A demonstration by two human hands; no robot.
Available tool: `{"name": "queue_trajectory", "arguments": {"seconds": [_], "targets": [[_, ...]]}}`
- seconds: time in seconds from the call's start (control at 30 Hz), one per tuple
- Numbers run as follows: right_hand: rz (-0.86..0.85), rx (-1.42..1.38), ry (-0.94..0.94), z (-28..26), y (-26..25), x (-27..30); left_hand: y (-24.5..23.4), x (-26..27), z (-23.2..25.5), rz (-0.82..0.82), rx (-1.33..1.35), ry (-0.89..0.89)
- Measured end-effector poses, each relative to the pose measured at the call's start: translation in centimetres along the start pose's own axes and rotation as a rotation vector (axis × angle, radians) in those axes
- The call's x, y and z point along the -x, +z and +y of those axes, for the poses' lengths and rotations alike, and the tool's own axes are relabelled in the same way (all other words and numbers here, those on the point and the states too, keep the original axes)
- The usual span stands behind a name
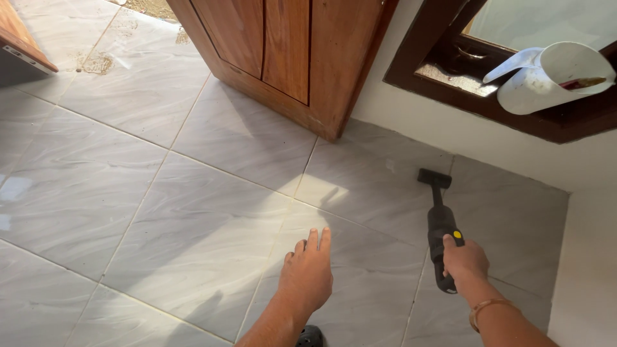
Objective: Vacuuming the floor and baseboards using a handheld vacuum.
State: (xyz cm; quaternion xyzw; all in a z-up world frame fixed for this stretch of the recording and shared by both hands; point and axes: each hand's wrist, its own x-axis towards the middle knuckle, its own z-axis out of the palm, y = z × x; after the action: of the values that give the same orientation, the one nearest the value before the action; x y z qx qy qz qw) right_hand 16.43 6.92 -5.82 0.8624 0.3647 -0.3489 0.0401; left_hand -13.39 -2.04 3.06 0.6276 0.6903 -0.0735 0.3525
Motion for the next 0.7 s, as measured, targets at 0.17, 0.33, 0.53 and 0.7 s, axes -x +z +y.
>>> {"name": "queue_trajectory", "arguments": {"seconds": [0.17, 0.33, 0.53, 0.7], "targets": [[0.007, -0.208, 0.018, -0.2, 2.0, 0.7, 0.6, 0.0, -0.1, 0.014, 0.003, 0.005], [-0.06, -0.138, -0.144, -3.6, 6.9, 4.2, -0.5, 1.3, -0.9, 0.022, 0.033, -0.031], [-0.261, -0.071, -0.327, -8.9, 12.2, 11.1, -0.3, 2.9, -4.1, 0.06, 0.071, -0.104], [-0.267, 0.139, -0.63, -10.3, 17.1, 14.5, 0.2, 4.5, -6.6, 0.083, 0.096, -0.176]]}}
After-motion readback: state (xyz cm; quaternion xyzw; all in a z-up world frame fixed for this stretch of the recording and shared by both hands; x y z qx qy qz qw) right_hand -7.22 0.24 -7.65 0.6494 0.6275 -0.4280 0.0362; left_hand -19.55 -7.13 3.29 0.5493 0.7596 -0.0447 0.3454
